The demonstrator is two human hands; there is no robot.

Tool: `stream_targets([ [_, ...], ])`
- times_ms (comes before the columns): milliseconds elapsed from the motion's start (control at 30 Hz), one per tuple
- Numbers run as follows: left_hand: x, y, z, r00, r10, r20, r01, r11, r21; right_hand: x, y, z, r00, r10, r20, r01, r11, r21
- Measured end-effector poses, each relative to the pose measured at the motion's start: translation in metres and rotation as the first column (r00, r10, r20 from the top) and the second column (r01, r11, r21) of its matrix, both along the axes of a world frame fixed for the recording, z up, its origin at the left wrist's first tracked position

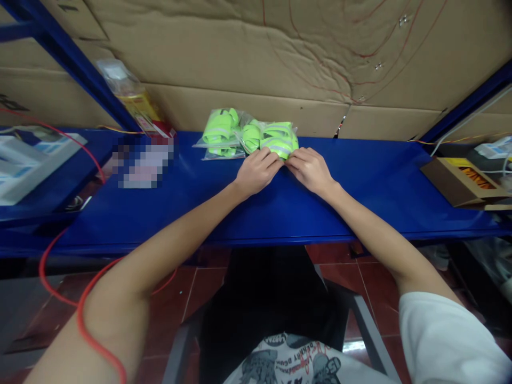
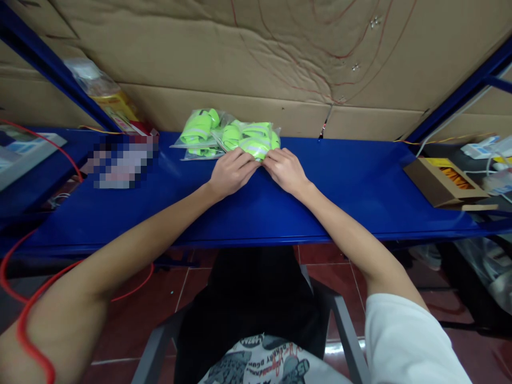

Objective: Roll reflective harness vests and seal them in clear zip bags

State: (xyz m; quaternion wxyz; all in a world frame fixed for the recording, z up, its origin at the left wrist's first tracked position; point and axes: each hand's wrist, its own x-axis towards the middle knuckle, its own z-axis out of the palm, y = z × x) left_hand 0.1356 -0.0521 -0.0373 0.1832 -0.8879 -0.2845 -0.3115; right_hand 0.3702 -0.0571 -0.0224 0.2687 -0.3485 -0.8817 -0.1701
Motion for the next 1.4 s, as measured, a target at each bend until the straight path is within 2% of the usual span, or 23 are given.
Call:
stream_targets([
  [133, -0.004, 0.003, 0.001, 0.999, 0.020, 0.038, -0.021, 0.999, 0.050, 0.007, 0.000, 0.006, 0.999, 0.025, -0.038, -0.024, 1.000, 0.016],
  [267, -0.011, 0.010, 0.003, 0.960, 0.057, 0.274, -0.063, 0.998, 0.012, 0.013, -0.004, 0.011, 0.969, 0.067, -0.238, -0.074, 0.997, -0.021],
  [333, -0.016, 0.016, 0.004, 0.920, 0.055, 0.388, -0.065, 0.998, 0.013, 0.013, -0.006, 0.012, 0.915, 0.060, -0.400, -0.084, 0.996, -0.043],
  [433, -0.022, 0.022, 0.005, 0.901, 0.039, 0.432, -0.044, 0.999, 0.000, 0.011, -0.005, 0.016, 0.785, 0.020, -0.620, -0.072, 0.996, -0.058],
  [567, -0.021, 0.019, 0.005, 0.911, 0.044, 0.409, -0.004, 0.995, -0.097, 0.010, 0.002, 0.025, 0.679, 0.006, -0.734, -0.106, 0.990, -0.089],
  [667, -0.011, 0.005, 0.005, 0.907, -0.020, 0.420, 0.108, 0.977, -0.187, 0.010, 0.006, 0.027, 0.590, 0.011, -0.807, -0.213, 0.967, -0.142],
  [767, 0.001, -0.015, 0.007, 0.862, -0.051, 0.504, 0.229, 0.927, -0.297, 0.010, 0.007, 0.025, 0.502, -0.078, -0.861, -0.310, 0.914, -0.264],
  [867, 0.007, -0.029, 0.010, 0.793, -0.082, 0.603, 0.382, 0.838, -0.389, 0.011, 0.006, 0.024, 0.481, -0.160, -0.862, -0.408, 0.829, -0.382],
  [967, 0.005, -0.028, 0.011, 0.759, -0.130, 0.637, 0.506, 0.734, -0.453, 0.013, 0.007, 0.024, 0.480, -0.208, -0.852, -0.484, 0.748, -0.455],
  [1033, 0.002, -0.021, 0.009, 0.764, -0.112, 0.636, 0.511, 0.707, -0.489, 0.013, 0.007, 0.025, 0.496, -0.233, -0.837, -0.493, 0.718, -0.492],
  [1133, 0.003, -0.013, 0.008, 0.708, 0.012, 0.706, 0.484, 0.719, -0.498, 0.013, 0.007, 0.025, 0.514, -0.237, -0.824, -0.480, 0.717, -0.505],
  [1233, 0.012, -0.014, 0.012, 0.577, 0.131, 0.806, 0.519, 0.704, -0.486, 0.011, 0.005, 0.025, 0.508, -0.223, -0.832, -0.464, 0.743, -0.482],
  [1333, 0.019, -0.017, 0.017, 0.491, 0.242, 0.837, 0.606, 0.595, -0.528, 0.008, 0.004, 0.024, 0.518, -0.220, -0.827, -0.442, 0.759, -0.478],
  [1400, 0.020, -0.016, 0.015, 0.470, 0.309, 0.827, 0.649, 0.514, -0.561, 0.007, 0.004, 0.023, 0.536, -0.225, -0.813, -0.444, 0.744, -0.499],
])
